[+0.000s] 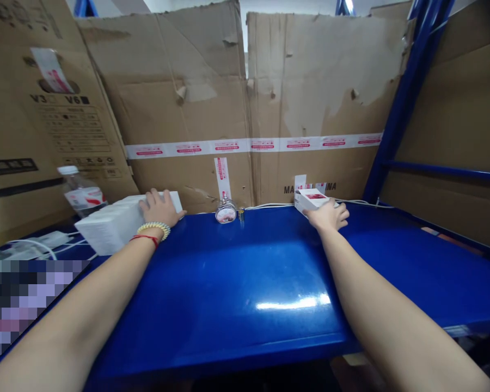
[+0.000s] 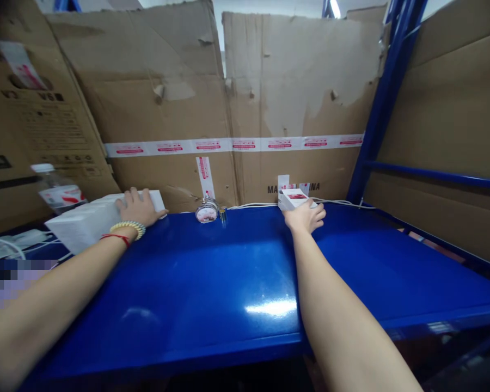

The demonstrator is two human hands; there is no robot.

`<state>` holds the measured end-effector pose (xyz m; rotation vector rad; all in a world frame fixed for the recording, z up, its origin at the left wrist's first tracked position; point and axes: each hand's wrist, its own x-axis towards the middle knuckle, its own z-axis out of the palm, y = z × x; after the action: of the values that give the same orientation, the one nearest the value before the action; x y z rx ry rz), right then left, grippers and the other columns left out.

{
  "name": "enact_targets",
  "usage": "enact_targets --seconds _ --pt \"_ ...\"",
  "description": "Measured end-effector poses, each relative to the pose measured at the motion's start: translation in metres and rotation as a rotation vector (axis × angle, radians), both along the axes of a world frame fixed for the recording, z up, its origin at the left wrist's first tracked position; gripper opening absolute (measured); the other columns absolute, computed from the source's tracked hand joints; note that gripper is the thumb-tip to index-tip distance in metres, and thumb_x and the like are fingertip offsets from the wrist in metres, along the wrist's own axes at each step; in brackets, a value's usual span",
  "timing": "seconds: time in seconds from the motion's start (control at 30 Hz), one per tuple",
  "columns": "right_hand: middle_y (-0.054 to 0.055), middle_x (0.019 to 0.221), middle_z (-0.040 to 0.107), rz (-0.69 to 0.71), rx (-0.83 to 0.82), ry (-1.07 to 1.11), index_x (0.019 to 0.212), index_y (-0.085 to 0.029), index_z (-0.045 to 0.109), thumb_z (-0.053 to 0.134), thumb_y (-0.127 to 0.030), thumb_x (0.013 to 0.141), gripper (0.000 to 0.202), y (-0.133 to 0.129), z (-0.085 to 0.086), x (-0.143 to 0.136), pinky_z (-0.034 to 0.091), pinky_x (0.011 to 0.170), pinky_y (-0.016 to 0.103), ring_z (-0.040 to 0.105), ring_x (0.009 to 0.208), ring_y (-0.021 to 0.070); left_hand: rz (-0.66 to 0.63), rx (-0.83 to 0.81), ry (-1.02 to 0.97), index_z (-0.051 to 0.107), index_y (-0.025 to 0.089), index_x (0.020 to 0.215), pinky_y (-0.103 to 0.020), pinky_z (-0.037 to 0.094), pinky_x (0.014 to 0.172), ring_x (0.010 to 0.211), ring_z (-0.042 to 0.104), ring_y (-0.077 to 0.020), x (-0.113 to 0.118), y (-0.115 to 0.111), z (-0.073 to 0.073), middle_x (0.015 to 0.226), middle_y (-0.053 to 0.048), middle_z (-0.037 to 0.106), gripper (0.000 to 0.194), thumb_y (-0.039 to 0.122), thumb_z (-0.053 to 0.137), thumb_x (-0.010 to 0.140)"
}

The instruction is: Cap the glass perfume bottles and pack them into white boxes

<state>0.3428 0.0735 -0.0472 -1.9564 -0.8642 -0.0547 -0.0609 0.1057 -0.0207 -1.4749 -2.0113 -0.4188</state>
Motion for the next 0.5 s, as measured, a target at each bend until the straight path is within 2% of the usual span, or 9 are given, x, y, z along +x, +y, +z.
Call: enact_targets --seconds 0.13,0.3,0.4,0.5 --pt "0.02 0.119 0.045 -0.04 0.027 0.04 0.106 -0.019 0.053 0.074 -0.037 0.053 0.06 0.001 0.0 0.006 0.032 0.089 0.054 0.037 0.113 0.0381 -0.02 -0.095 -0.015 0.044 0.008 0.129 -0.054 0.028 0.1 0.128 0.033 -0.0407 0.01 -0.024 0.005 0.142 -0.027 0.032 0.073 0.05 0.057 0.07" --pt "0.018 0.119 0.044 -0.034 0.117 0.204 0.111 -0.019 0.054 0.075 -0.041 0.052 0.066 -0.006 0.018 0.0 0.033 0.091 0.048 0.039 0.113 0.0366 -0.131 -0.239 -0.096 0.06 0.01 0.111 -0.053 0.035 0.093 0.116 0.044 -0.0415 0.033 -0.058 0.014 0.122 -0.025 0.051 0.056 0.048 0.052 0.071" --pt "0.016 0.12 0.045 0.103 0.233 0.184 0.118 -0.017 0.049 0.072 -0.041 0.056 0.071 -0.007 0.025 -0.018 0.034 0.094 0.043 0.041 0.113 0.0323 -0.194 -0.22 -0.3 0.065 0.013 0.099 -0.051 0.037 0.09 0.109 0.051 -0.0393 0.051 -0.068 0.019 0.11 -0.022 0.06 0.045 0.046 0.053 0.071" --pt "0.016 0.12 0.047 0.372 0.384 0.022 0.121 -0.014 0.044 0.069 -0.043 0.06 0.072 -0.012 0.024 -0.049 0.036 0.094 0.041 0.045 0.112 0.0284 -0.406 -0.165 -0.556 0.064 0.016 0.098 -0.045 0.04 0.089 0.102 0.058 -0.0309 0.071 -0.075 0.016 0.103 -0.015 0.066 0.042 0.048 0.045 0.079"
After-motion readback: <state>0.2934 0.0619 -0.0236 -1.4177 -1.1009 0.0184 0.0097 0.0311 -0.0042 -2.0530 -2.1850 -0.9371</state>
